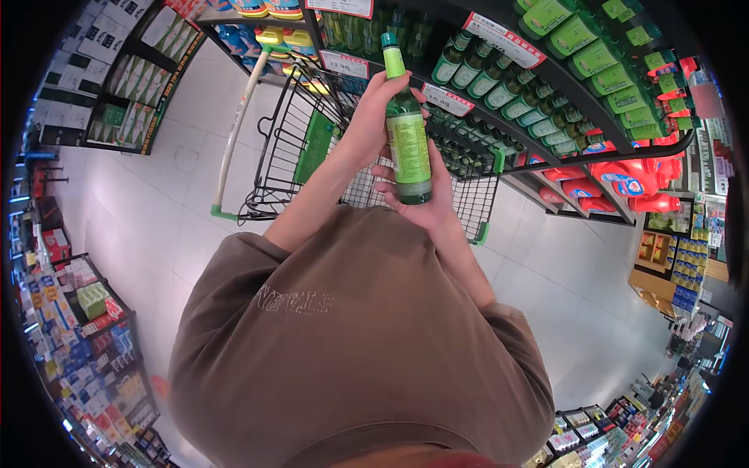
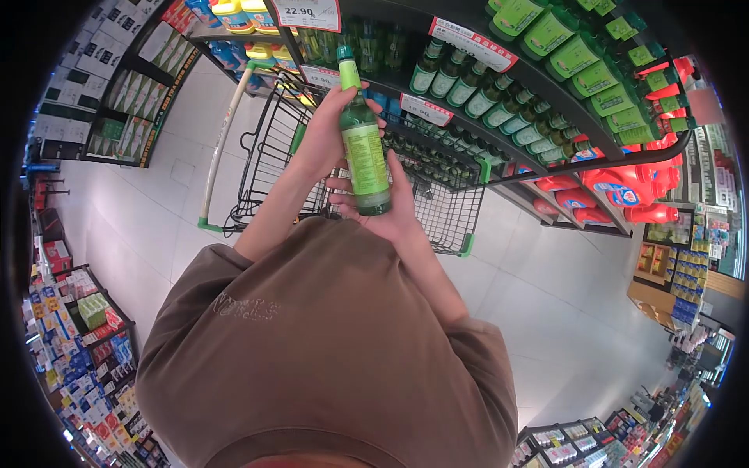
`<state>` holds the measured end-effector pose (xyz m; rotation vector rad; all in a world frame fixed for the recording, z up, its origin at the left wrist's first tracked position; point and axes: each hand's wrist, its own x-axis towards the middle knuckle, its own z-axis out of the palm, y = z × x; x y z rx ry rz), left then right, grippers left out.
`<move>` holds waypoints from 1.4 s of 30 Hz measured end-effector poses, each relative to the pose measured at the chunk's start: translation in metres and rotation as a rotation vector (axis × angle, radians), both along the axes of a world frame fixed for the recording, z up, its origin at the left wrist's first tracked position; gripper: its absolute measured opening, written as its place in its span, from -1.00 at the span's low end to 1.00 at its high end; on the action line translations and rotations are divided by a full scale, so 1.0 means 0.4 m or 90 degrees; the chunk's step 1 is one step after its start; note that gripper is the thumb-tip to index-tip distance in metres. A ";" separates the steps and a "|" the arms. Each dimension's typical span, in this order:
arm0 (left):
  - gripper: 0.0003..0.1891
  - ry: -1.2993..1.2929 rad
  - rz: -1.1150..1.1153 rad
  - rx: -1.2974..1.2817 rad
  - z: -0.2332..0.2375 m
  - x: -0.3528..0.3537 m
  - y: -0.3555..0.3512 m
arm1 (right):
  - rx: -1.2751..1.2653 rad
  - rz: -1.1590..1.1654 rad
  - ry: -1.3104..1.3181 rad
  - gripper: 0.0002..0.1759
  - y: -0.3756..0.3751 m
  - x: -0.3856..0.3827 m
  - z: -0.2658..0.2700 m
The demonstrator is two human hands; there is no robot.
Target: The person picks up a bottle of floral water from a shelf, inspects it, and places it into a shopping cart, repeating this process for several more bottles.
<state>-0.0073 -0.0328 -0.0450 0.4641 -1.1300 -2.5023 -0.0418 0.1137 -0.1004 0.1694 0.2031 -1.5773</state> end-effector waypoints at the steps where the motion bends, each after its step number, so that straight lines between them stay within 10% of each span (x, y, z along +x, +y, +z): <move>1: -0.60 0.001 0.002 0.003 0.000 0.000 0.001 | -0.052 0.016 -0.033 -0.16 0.002 -0.002 -0.004; 24: -0.56 -0.009 -0.025 -0.006 -0.014 0.011 0.007 | -0.110 0.043 0.019 -0.28 0.013 -0.003 -0.025; 32: -0.54 -0.066 -0.036 0.052 -0.059 0.010 -0.008 | 0.250 -0.289 1.044 -0.51 0.011 0.049 -0.026; 42: -0.69 0.119 -0.111 0.261 -0.140 0.019 -0.040 | 0.228 -0.221 1.026 -0.35 0.028 0.056 -0.032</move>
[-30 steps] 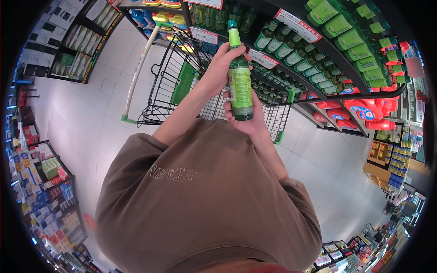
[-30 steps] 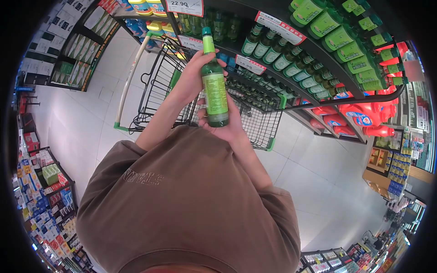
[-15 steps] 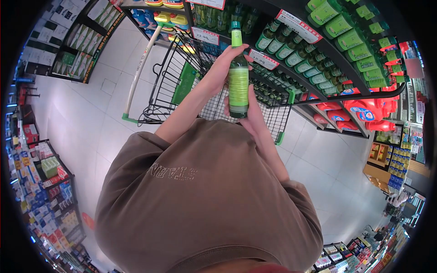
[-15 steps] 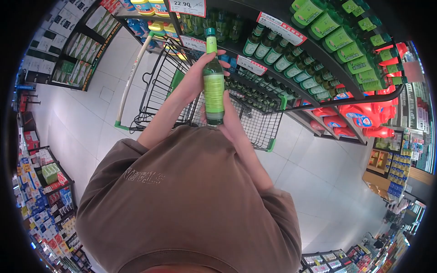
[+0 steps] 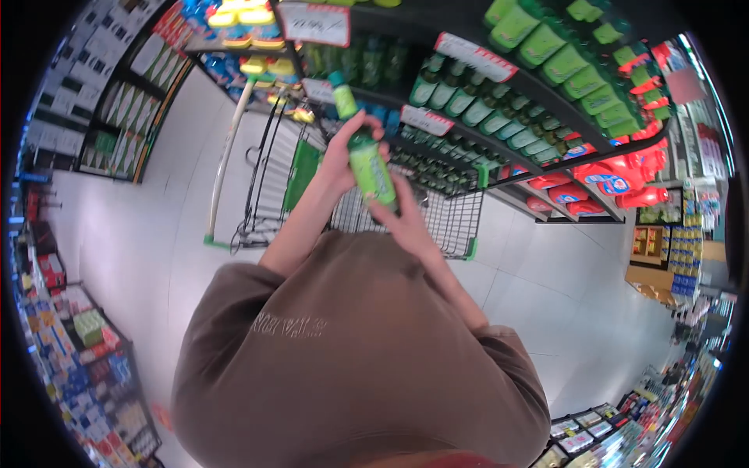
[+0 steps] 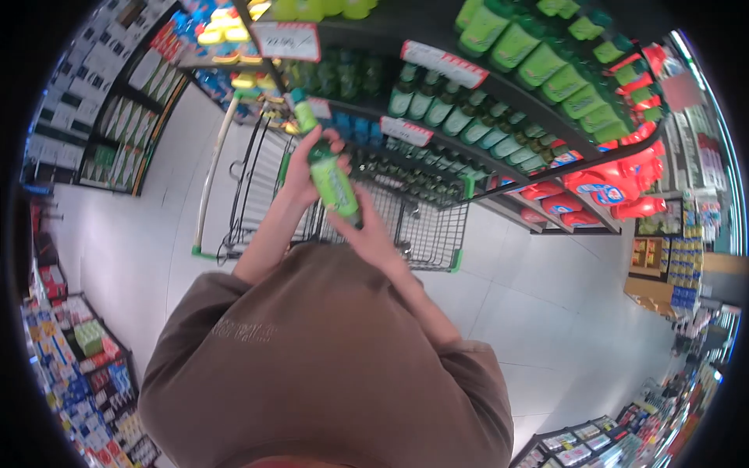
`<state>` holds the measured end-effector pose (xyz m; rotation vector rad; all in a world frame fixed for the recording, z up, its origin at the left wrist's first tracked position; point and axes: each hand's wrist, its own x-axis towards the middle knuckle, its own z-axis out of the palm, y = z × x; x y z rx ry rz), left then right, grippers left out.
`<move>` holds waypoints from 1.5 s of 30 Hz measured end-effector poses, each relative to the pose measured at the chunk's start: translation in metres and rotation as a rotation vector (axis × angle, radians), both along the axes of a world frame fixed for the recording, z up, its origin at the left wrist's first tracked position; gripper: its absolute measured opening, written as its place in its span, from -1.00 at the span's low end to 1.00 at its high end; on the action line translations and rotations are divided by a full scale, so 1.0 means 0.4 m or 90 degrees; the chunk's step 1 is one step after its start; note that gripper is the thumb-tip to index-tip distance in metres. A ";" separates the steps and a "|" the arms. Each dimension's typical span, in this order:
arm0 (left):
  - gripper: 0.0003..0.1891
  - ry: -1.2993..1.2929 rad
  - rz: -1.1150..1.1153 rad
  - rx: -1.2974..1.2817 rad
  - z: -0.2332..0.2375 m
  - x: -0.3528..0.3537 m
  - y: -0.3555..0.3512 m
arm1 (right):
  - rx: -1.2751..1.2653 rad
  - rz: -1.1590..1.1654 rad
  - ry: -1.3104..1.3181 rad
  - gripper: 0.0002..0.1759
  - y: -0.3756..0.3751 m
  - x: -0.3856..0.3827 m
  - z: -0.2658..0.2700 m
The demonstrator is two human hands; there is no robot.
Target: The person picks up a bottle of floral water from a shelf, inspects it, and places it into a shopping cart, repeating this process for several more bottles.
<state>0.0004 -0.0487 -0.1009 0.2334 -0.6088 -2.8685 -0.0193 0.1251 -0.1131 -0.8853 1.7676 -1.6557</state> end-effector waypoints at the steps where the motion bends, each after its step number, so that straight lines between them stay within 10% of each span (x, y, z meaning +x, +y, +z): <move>1: -0.69 0.021 -0.025 -0.031 -0.011 0.004 0.002 | 0.007 0.053 -0.056 -0.35 -0.003 0.000 -0.017; 6: -0.71 -0.059 -0.037 -0.205 0.014 -0.005 0.034 | -0.014 0.041 -0.080 -0.40 0.007 0.000 -0.041; 9: -0.70 -0.157 0.114 -0.590 -0.007 -0.009 0.029 | 0.033 -0.008 -0.045 -0.37 0.025 -0.016 -0.045; 14: -0.69 -0.271 -0.059 -0.596 0.092 0.016 0.059 | 0.055 -0.059 0.030 -0.35 0.037 -0.036 -0.049; 23: -0.75 -0.107 0.130 -0.759 0.240 -0.045 0.050 | -0.008 -0.105 0.011 0.11 0.030 -0.083 -0.084; 34: -0.69 0.027 0.298 -0.993 0.546 -0.350 -0.081 | -0.058 -0.069 -0.138 -0.13 0.040 -0.076 -0.175; 45: -0.57 -0.012 0.288 -1.088 0.492 -0.699 -0.187 | -0.081 -0.112 -0.177 -0.31 0.091 -0.103 -0.202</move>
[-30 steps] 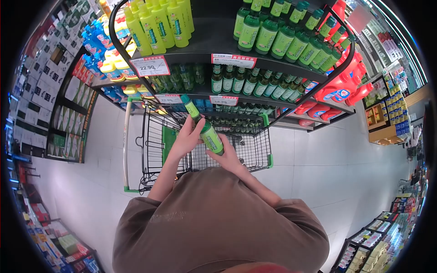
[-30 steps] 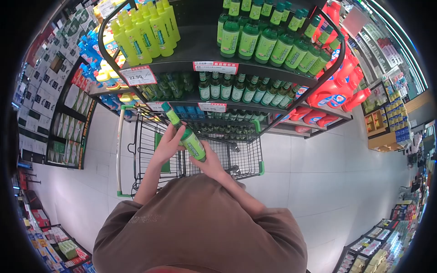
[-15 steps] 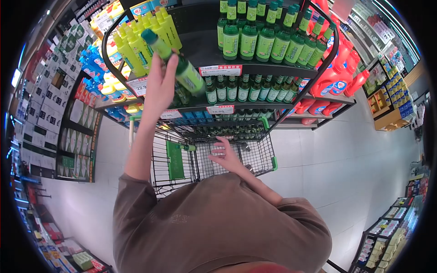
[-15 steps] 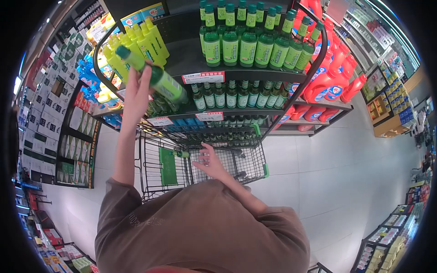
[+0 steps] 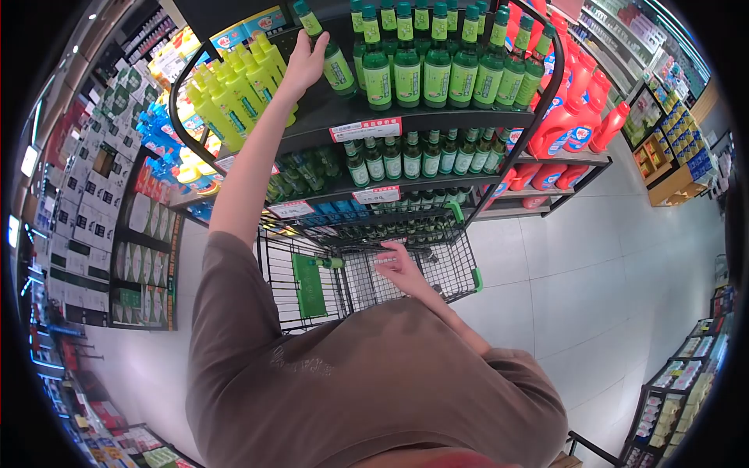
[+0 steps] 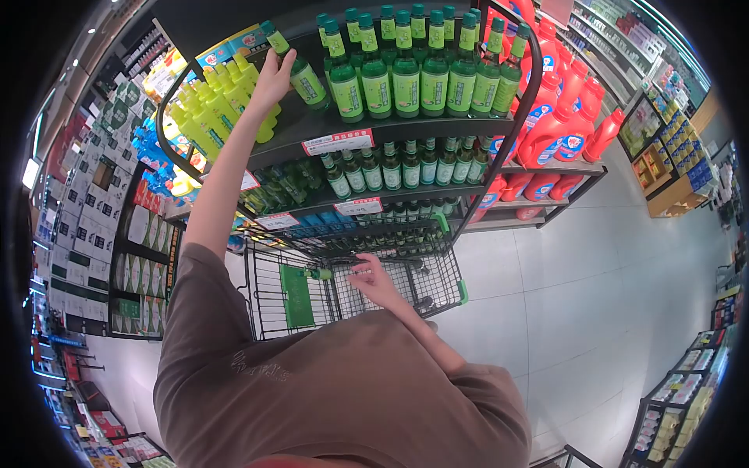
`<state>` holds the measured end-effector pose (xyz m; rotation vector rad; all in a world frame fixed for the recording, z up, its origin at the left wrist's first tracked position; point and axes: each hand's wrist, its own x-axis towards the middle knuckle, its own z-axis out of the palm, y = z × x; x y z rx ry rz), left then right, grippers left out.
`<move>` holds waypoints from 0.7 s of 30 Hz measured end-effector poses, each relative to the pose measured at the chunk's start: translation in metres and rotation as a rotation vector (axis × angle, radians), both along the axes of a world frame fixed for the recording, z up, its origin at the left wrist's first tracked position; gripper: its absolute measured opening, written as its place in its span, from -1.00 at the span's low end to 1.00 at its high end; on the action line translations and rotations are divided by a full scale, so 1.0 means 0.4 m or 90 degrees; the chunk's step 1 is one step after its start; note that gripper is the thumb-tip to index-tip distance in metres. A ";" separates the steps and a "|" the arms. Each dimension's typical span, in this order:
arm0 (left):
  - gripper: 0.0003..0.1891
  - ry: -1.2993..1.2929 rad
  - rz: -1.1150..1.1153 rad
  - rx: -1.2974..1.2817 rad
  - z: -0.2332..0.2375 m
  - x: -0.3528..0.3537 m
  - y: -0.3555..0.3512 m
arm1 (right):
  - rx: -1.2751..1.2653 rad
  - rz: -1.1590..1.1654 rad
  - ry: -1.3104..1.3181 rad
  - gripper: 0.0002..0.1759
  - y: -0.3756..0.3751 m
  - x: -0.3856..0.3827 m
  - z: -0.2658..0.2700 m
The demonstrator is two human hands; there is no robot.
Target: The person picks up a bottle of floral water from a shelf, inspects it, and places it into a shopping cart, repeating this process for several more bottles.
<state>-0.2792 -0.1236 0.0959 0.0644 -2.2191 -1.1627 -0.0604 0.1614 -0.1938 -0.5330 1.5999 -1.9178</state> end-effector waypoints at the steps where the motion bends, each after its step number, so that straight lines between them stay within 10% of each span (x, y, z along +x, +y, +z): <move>1: -0.57 -0.009 -0.002 -0.011 -0.005 -0.012 -0.002 | 0.000 -0.001 0.000 -0.31 0.003 -0.001 -0.001; 21: -0.52 -0.091 -0.053 -0.035 -0.042 -0.088 -0.034 | 0.023 0.020 -0.012 -0.41 -0.003 -0.028 0.015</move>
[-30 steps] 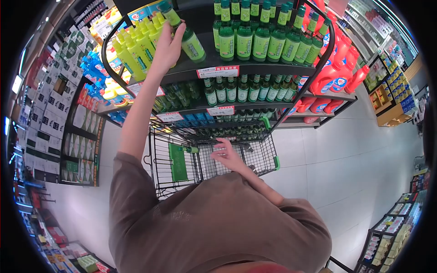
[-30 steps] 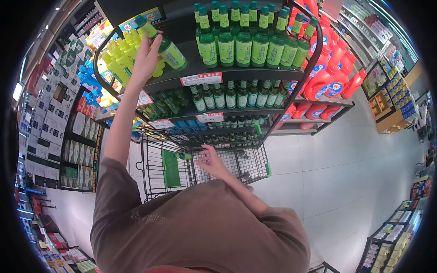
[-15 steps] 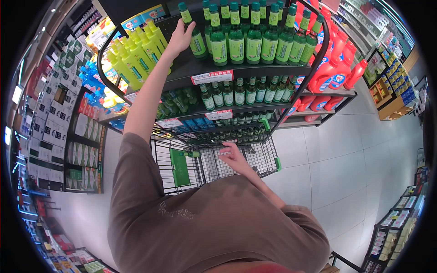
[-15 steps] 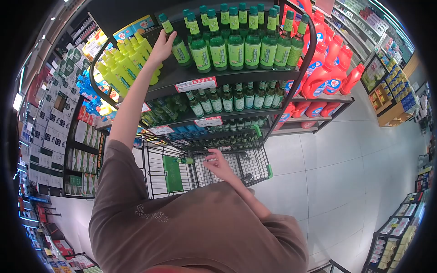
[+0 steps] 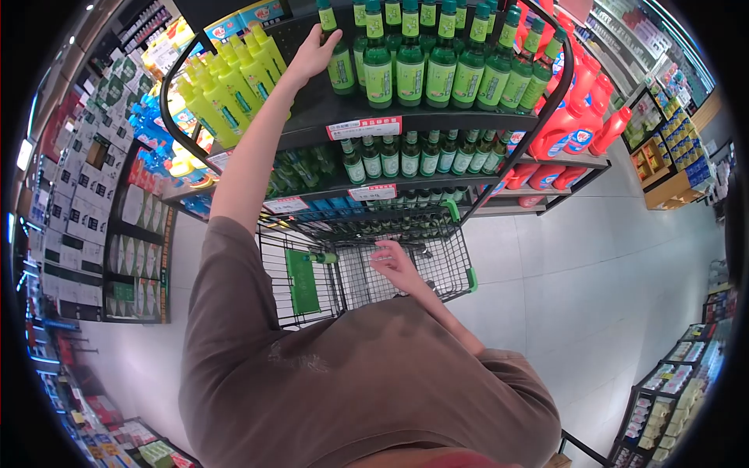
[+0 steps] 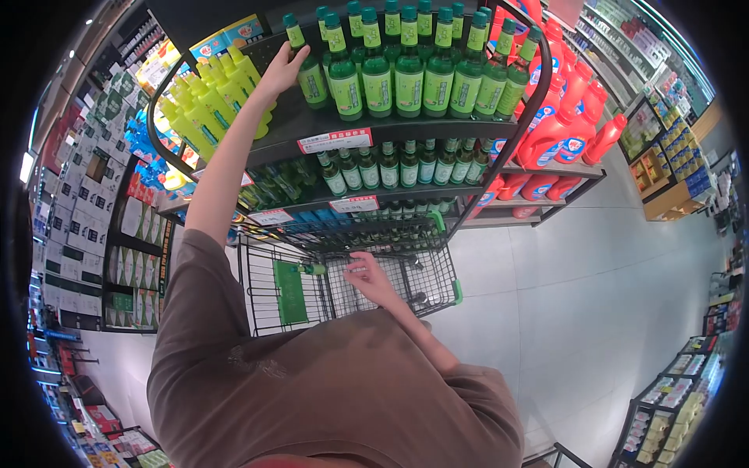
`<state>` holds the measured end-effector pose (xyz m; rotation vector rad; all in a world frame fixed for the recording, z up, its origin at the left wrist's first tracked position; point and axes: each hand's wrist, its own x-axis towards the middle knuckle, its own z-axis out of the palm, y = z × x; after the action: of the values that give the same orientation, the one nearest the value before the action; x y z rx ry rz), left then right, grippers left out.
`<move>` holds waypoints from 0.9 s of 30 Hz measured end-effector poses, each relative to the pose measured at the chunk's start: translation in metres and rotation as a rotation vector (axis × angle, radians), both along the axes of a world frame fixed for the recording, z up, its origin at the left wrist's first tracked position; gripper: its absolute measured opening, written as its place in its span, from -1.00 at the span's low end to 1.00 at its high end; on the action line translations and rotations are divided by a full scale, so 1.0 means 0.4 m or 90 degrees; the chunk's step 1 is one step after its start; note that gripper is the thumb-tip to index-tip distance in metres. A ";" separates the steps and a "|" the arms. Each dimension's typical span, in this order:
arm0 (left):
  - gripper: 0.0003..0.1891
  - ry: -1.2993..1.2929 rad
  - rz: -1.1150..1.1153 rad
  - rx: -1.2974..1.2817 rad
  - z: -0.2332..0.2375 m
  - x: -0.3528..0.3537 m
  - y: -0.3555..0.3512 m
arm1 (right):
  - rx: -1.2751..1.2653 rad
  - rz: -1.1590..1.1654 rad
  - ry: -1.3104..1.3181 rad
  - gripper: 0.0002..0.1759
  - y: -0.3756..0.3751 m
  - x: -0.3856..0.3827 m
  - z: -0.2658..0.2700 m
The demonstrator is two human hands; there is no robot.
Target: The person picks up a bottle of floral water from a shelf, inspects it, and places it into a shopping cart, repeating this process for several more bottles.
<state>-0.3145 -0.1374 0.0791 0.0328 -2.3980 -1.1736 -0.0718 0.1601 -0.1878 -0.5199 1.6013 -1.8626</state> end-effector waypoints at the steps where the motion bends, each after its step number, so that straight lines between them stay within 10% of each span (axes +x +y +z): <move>1: -0.51 -0.001 0.001 -0.004 0.001 -0.003 0.001 | 0.007 0.005 -0.003 -0.41 -0.001 -0.001 0.000; 7: -0.28 0.025 0.059 -0.042 -0.043 0.007 -0.013 | 0.023 0.034 0.011 -0.42 -0.004 0.004 -0.041; 16: -0.84 0.506 0.206 0.115 -0.216 0.522 0.109 | 0.195 0.092 -0.023 -0.55 0.033 0.014 -0.159; 22: -0.85 0.101 0.550 0.265 -0.686 0.871 0.107 | 0.280 0.206 -0.003 -0.66 0.073 0.027 -0.300; 27: -0.70 -0.338 0.495 0.178 -0.998 1.088 0.098 | 0.489 0.424 0.178 -0.50 0.082 0.038 -0.289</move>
<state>0.1208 -0.0982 -0.3200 1.3765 -2.2158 -1.1665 -0.0566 0.1930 -0.3034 -0.8353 1.8542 -0.6388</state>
